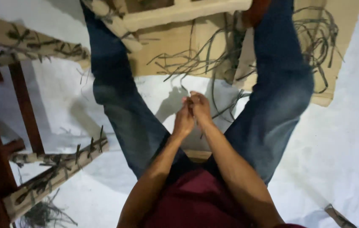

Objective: Wrapping furniture legs with protective padding and securing them with plastic ties.

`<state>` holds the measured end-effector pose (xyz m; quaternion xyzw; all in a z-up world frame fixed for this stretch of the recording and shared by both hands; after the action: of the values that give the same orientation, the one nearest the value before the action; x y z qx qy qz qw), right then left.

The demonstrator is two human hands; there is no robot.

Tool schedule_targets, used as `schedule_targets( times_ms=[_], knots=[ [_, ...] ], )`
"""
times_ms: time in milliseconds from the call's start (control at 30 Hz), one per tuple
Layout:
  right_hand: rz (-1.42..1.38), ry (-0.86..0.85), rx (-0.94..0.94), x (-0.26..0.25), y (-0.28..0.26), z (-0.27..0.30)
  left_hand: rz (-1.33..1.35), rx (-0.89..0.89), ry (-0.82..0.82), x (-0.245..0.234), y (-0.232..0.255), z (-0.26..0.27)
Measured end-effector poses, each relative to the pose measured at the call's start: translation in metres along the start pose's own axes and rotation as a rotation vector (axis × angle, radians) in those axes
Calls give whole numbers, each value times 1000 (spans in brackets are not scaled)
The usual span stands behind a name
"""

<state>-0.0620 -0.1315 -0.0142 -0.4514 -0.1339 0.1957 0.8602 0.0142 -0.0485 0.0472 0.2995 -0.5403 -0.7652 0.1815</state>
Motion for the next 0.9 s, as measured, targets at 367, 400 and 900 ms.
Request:
schedule_targets(
  times_ms=[367,400,900],
  knots=[
    [-65,-171,-75,-19,-56,-20,-252,-74,-359,22,-12,30],
    [-212,-246,-73,-29,-48,-32,-323,-63,-395,26,-7,37],
    [203,104,-169,-9,-100,-87,-313,331,57,-83,93,-53]
  ],
)
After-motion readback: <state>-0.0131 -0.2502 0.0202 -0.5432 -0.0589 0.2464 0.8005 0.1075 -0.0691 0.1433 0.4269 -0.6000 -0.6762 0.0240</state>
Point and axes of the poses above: each hand's wrist, its own z-axis away from the middle knuckle, its own x-axis out of the palm, y = z × x, the point moved 8 cm from there along -z, towards the middle knuckle, and after that the axes turned 3 degrees about z, right-handed, at the moved point
